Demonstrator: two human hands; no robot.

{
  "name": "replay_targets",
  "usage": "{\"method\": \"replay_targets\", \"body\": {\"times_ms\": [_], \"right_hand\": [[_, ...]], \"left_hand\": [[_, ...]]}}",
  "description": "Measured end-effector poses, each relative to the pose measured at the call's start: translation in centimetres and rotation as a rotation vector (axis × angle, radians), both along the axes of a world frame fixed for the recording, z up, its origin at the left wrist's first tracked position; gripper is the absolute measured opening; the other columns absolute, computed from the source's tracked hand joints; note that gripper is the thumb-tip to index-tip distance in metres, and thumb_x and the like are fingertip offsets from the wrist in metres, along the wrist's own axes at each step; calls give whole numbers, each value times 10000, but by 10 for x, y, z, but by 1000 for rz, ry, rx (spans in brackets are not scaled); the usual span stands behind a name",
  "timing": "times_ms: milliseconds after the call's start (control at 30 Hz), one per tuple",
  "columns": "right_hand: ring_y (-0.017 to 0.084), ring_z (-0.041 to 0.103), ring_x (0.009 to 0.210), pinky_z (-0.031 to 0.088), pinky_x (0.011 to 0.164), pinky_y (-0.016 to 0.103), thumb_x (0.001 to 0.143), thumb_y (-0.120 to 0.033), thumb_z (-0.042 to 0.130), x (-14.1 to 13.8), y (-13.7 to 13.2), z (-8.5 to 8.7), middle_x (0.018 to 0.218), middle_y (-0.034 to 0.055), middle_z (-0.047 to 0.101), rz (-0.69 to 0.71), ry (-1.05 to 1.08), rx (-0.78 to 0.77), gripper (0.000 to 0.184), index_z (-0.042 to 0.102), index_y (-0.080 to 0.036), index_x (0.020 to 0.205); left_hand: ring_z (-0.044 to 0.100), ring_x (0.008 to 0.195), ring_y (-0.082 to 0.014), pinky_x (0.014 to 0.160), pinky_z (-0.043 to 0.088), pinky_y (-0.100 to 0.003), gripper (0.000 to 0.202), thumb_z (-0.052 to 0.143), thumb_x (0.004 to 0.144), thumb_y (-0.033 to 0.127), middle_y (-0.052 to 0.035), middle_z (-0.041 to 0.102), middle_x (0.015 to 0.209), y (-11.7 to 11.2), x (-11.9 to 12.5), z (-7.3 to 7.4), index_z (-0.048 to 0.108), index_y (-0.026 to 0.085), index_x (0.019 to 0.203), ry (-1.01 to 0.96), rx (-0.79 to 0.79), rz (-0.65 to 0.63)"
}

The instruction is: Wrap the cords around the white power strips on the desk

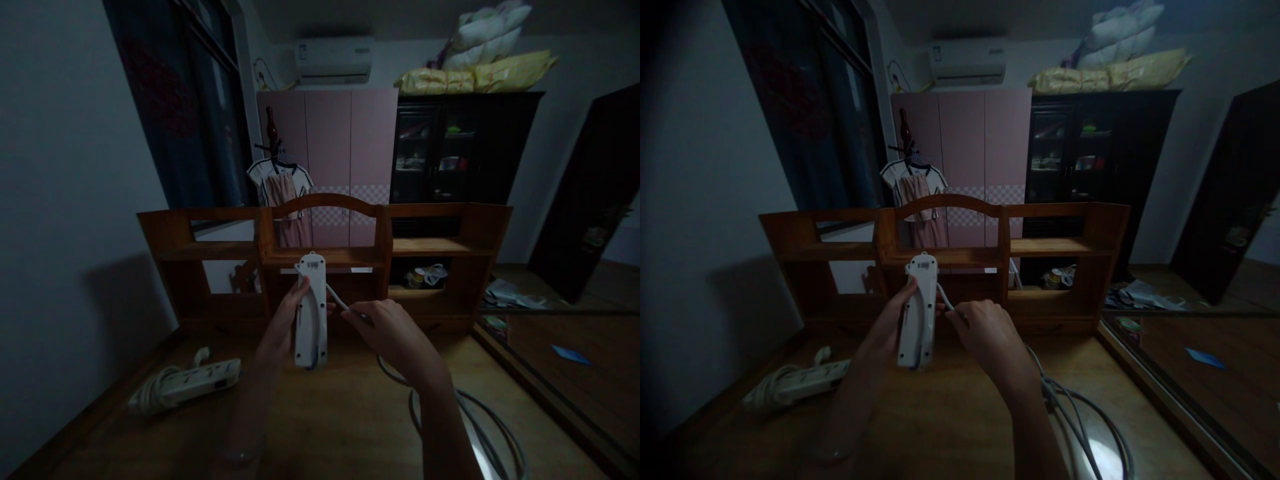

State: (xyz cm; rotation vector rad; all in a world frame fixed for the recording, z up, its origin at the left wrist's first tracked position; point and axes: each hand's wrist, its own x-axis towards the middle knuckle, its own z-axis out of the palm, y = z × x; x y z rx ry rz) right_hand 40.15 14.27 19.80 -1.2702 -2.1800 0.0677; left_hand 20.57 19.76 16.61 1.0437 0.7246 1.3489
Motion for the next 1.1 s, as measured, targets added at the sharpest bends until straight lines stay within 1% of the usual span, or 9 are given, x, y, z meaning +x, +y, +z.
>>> {"method": "replay_targets", "body": {"times_ms": [100, 200, 333, 433, 567, 700, 800, 933, 1100], "right_hand": [[165, 625, 665, 312, 586, 258, 942, -363, 480, 1, 2, 0, 719, 40, 673, -12, -1, 4, 288, 675, -220, 786], [163, 616, 652, 310, 577, 257, 937, -369, 488, 2, 6, -2, 715, 43, 667, -40, -10, 0, 284, 667, -212, 783], [155, 601, 648, 311, 577, 249, 931, -368, 494, 1, 11, -4, 715, 48, 658, -48, -20, -19, 279, 652, -198, 776], [151, 594, 662, 314, 578, 237, 933, -354, 485, -2, 14, -7, 734, 52, 655, -24, -33, -45, 269, 643, -191, 790], [146, 596, 693, 319, 595, 227, 950, -306, 443, -5, 18, -10, 780, 55, 659, 10, -60, -78, 256, 646, -185, 850], [146, 598, 704, 314, 603, 225, 962, -292, 417, -2, 20, -9, 790, 54, 662, -10, -77, -98, 258, 641, -194, 883], [138, 579, 647, 297, 586, 226, 965, -308, 415, 3, 21, -7, 726, 32, 644, -58, -65, -69, 247, 617, -208, 864], [126, 557, 597, 275, 566, 226, 974, -316, 399, 6, 19, -5, 683, 15, 621, -96, -55, -17, 237, 586, -214, 868], [138, 589, 629, 275, 568, 229, 983, -315, 388, -1, 13, -4, 679, 17, 628, -71, -81, 25, 240, 574, -213, 872]], "left_hand": [[691, 862, -245, 770, 566, -356, 434, 603, 835, 456, -132, 699, 992, -2, 2, 0, 591, 124, 1115, -48, -30, -76], [685, 882, -243, 770, 562, -334, 412, 597, 839, 451, -132, 698, 1009, -5, 2, 0, 618, 119, 1081, -38, -33, -105], [683, 766, -210, 639, 555, -280, 415, 585, 838, 480, -121, 702, 919, -13, 1, 1, 639, 113, 1023, 58, -34, -179], [662, 676, -175, 579, 534, -255, 427, 603, 825, 481, -110, 688, 892, -20, 4, 3, 618, 120, 1052, 115, 11, -196], [656, 636, -176, 561, 529, -261, 478, 633, 795, 495, -98, 672, 834, -22, 11, 5, 576, 129, 1097, 209, 77, -154], [646, 586, -178, 515, 509, -257, 478, 640, 775, 519, -74, 657, 773, -22, 12, 10, 560, 144, 1060, 273, 131, -69], [641, 578, -172, 510, 498, -246, 460, 641, 772, 519, -58, 643, 741, -26, 8, 17, 556, 149, 1031, 299, 166, 18], [642, 608, -170, 529, 501, -243, 418, 625, 791, 509, -56, 648, 759, -32, 2, 24, 553, 164, 1015, 313, 183, 55], [643, 605, -175, 518, 504, -251, 449, 623, 777, 542, -65, 661, 783, -22, -3, 16, 556, 172, 1022, 322, 174, 112]]}}
